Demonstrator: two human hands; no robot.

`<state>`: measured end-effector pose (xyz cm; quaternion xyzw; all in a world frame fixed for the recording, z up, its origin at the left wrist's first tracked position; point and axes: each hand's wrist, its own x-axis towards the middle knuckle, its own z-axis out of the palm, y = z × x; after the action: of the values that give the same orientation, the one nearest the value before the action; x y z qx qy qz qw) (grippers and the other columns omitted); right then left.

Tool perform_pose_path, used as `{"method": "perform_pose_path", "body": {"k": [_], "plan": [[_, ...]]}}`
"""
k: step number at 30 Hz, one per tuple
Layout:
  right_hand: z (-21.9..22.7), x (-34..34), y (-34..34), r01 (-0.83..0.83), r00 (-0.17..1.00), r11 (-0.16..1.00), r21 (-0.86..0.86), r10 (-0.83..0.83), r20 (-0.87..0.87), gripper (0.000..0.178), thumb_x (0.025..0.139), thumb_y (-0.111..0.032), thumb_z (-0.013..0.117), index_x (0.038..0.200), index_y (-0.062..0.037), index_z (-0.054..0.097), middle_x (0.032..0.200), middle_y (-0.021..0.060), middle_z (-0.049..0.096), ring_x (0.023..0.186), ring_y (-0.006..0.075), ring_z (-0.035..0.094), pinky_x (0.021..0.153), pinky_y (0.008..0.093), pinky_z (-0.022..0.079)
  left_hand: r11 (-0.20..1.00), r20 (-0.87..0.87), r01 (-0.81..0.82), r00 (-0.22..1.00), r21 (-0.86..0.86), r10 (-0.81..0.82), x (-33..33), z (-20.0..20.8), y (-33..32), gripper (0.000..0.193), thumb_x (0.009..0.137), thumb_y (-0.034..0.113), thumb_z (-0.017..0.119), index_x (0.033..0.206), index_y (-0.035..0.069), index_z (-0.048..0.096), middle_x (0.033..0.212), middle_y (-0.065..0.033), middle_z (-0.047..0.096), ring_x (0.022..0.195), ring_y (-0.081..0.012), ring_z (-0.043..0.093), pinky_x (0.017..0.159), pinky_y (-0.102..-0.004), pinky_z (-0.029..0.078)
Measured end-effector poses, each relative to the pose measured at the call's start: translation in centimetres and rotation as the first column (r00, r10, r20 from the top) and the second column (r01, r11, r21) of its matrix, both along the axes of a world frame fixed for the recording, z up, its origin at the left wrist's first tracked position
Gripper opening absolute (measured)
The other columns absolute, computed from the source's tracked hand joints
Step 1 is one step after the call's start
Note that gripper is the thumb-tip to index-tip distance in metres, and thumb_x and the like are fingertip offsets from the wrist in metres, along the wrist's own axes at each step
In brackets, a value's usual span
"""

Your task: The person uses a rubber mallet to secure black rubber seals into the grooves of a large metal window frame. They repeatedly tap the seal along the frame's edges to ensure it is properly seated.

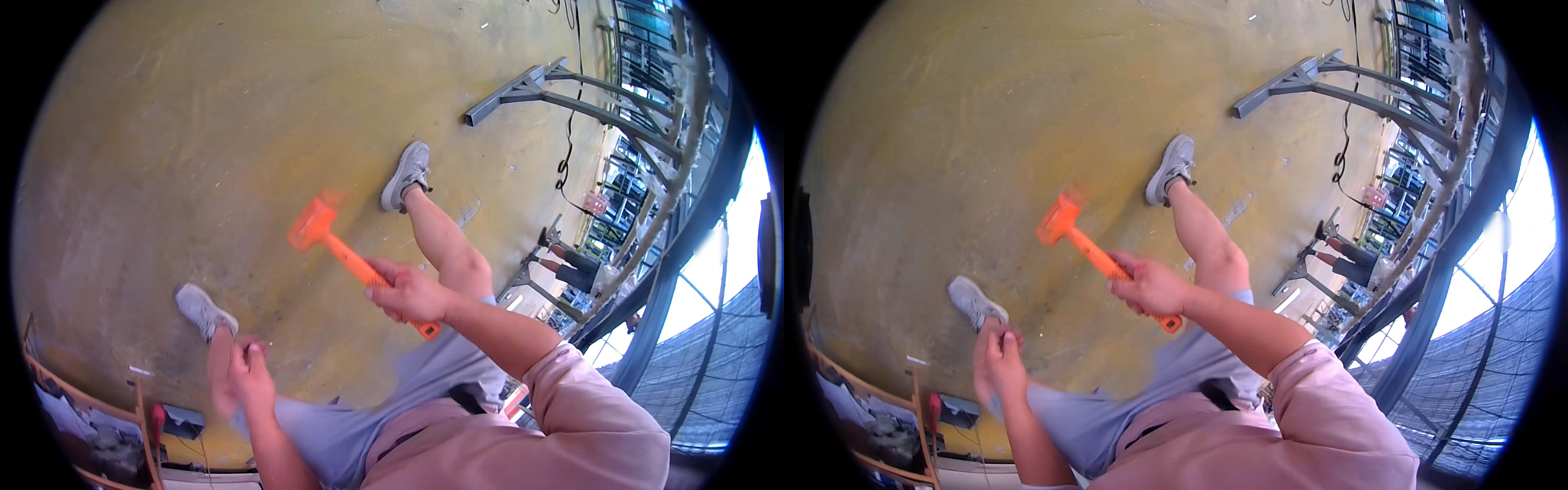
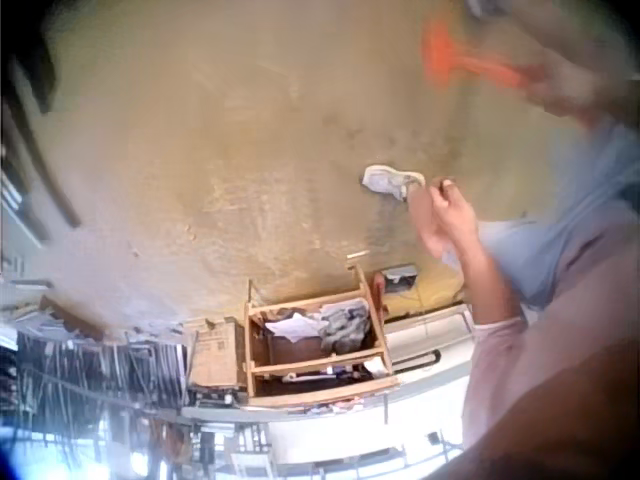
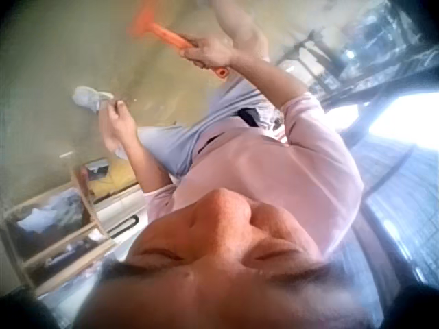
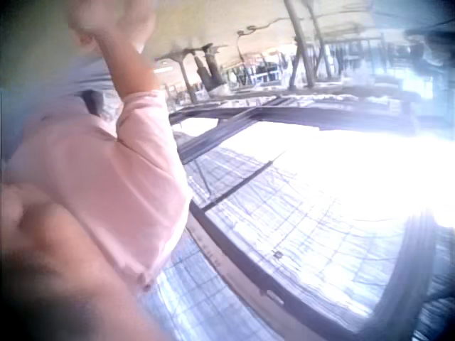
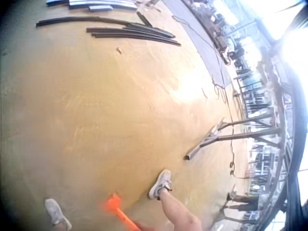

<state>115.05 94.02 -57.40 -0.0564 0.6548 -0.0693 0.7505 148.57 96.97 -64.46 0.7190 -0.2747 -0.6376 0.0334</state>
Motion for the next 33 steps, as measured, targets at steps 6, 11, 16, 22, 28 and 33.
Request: {"method": "perform_pose_path", "body": {"k": [6,11,16,22,28,33], "plan": [[4.4,-17.3,2.6,-0.227,0.965,0.916,-0.331,0.258,0.053,0.042,0.099,-0.031,0.067,0.131,-0.0068,0.055,0.075,0.0092,0.060,0.063,0.0219,0.060,0.060,0.0362,0.049,0.989,0.111,0.120,0.985,0.089,-0.130,-10.4,-7.8,2.0,0.014,0.103,0.015,0.054,0.104,0.002,0.058,0.080,-0.0041,0.059,0.070,-0.0124,0.055,0.058,-0.0281,0.044],[14.0,-32.8,4.0,-0.172,0.985,0.849,-0.500,0.155,-0.077,0.039,0.096,-0.037,0.067,0.122,-0.0094,0.057,0.078,0.0156,0.064,0.073,0.0356,0.065,0.070,0.0445,0.051,0.901,0.175,0.430,0.884,0.057,-0.433,-13.0,-15.9,5.1,0.025,0.098,0.024,0.060,0.106,0.001,0.062,0.087,-0.0139,0.066,0.076,-0.0253,0.063,0.066,-0.0375,0.052],[25.3,-43.6,4.6,-0.302,0.878,0.785,-0.541,0.007,-0.479,0.035,0.092,-0.032,0.072,0.119,-0.0123,0.066,0.073,0.0121,0.065,0.066,0.0326,0.065,0.066,0.0425,0.052,0.847,0.025,0.427,0.896,-0.318,-0.443,-37.4,-5.1,-4.2,0.019,0.098,0.014,0.058,0.104,-0.003,0.063,0.082,-0.0106,0.069,0.072,-0.0171,0.067,0.065,-0.0318,0.057],[44.8,-52.6,0.9,-0.495,0.608,0.353,-0.794,-0.512,-0.607,0.028,0.080,-0.010,0.077,0.108,-0.0103,0.074,0.073,0.0074,0.067,0.063,0.0287,0.067,0.059,0.0352,0.054,0.726,-0.191,0.289,0.844,-0.625,-0.501,-66.9,28.0,-21.6,0.023,0.099,0.011,0.056,0.115,-0.003,0.065,0.097,-0.0114,0.073,0.091,-0.0188,0.071,0.084,-0.0314,0.056],[58.6,-59.2,-5.6,-0.773,-0.017,0.368,-0.517,-0.827,-0.562,0.035,0.070,0.004,0.069,0.103,-0.0052,0.071,0.101,0.0125,0.072,0.087,0.0339,0.068,0.076,0.0406,0.056,0.686,-0.536,-0.067,0.681,-0.725,-0.499,-76.2,50.0,-32.0,0.018,0.103,0.007,0.052,0.116,-0.002,0.061,0.095,-0.0088,0.068,0.083,-0.0190,0.067,0.078,-0.0337,0.056],[59.4,-62.8,-6.9,-0.587,-0.215,0.683,-0.435,-0.650,-0.729,0.028,0.080,-0.003,0.076,0.107,-0.0054,0.069,0.109,0.0105,0.070,0.098,0.0341,0.064,0.085,0.0438,0.052,0.776,-0.699,-0.040,0.467,-0.629,-0.542,-87.4,62.1,-38.5,0.027,0.103,0.010,0.053,0.127,-0.002,0.054,0.112,-0.0126,0.065,0.093,-0.0217,0.067,0.083,-0.0350,0.060]]}}
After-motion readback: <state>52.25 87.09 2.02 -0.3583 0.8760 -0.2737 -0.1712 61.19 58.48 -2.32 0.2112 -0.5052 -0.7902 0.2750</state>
